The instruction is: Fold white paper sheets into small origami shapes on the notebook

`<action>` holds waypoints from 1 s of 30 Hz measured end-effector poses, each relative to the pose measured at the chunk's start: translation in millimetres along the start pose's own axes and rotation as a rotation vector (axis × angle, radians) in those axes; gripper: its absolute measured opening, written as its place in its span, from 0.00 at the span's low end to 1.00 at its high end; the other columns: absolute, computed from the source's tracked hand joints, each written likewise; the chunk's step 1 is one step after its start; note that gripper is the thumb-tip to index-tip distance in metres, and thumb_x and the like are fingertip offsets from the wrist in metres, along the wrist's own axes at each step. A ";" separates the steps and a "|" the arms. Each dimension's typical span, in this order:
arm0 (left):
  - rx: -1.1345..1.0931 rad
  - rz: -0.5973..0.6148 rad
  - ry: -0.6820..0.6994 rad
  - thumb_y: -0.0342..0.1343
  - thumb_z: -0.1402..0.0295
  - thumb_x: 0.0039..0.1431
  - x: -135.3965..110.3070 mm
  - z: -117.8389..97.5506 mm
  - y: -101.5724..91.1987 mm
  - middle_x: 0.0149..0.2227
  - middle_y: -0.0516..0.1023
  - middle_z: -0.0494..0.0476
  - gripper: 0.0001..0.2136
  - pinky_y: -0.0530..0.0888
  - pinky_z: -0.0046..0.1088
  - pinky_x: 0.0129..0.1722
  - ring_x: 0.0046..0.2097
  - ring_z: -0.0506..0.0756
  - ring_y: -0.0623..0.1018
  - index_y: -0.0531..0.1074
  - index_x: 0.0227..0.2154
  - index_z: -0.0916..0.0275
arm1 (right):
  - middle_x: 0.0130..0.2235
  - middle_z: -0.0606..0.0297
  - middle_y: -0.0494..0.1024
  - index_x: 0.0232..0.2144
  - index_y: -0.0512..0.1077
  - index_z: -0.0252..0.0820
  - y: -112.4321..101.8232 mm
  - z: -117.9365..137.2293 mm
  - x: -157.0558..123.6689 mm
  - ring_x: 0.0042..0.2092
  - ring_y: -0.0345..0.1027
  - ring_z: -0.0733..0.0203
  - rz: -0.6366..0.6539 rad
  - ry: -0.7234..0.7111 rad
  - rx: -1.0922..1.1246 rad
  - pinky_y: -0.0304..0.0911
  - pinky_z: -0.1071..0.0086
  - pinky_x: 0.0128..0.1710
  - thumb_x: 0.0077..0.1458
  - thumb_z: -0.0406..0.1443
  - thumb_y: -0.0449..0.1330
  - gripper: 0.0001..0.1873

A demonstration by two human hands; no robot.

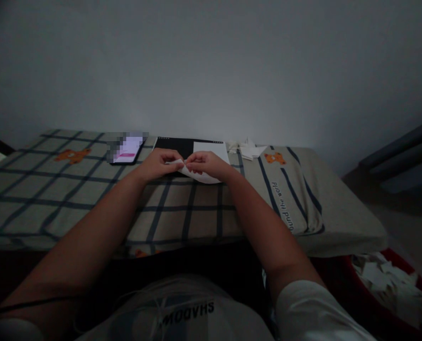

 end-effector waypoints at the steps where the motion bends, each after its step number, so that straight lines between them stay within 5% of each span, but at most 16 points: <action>1: 0.002 0.002 -0.002 0.55 0.62 0.49 -0.1 -0.9 0.2 0.26 0.74 0.54 0.12 0.67 0.25 0.31 0.30 0.51 0.72 0.74 0.26 0.68 | 0.27 0.68 0.70 0.32 0.70 0.36 0.2 -0.6 0.1 0.27 0.61 0.69 0.003 0.003 0.001 0.57 0.74 0.27 0.47 0.39 0.60 0.11; 17: 0.025 0.042 -0.046 0.56 0.61 0.47 0.1 0.5 1.9 0.24 0.73 0.53 0.12 0.65 0.24 0.29 0.28 0.50 0.70 0.74 0.25 0.67 | 0.26 0.67 0.68 0.31 0.71 0.35 2.3 -5.4 4.1 0.28 0.60 0.68 0.020 0.016 -0.165 0.54 0.73 0.28 0.48 0.41 0.58 0.13; 24: -0.036 0.033 -0.009 0.55 0.62 0.49 1.2 7.9 2.2 0.26 0.74 0.53 0.12 0.66 0.24 0.31 0.29 0.50 0.71 0.75 0.29 0.67 | 0.27 0.67 0.70 0.31 0.71 0.36 1.1 -3.8 3.3 0.29 0.60 0.68 -0.079 -0.024 -0.122 0.56 0.73 0.29 0.46 0.41 0.61 0.13; 30: -0.057 0.028 -0.034 0.56 0.62 0.49 0.5 5.9 1.2 0.26 0.74 0.54 0.11 0.66 0.24 0.31 0.30 0.50 0.72 0.74 0.27 0.68 | 0.27 0.67 0.70 0.33 0.71 0.36 0.9 -0.3 0.7 0.28 0.61 0.68 -0.025 0.022 -0.021 0.57 0.73 0.28 0.46 0.40 0.61 0.13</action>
Point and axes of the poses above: each hand's wrist, its own x-axis towards the middle knuckle, its own y-axis out of the palm, z = x × y, the point moved 3 cm from there along x, towards the middle knuckle
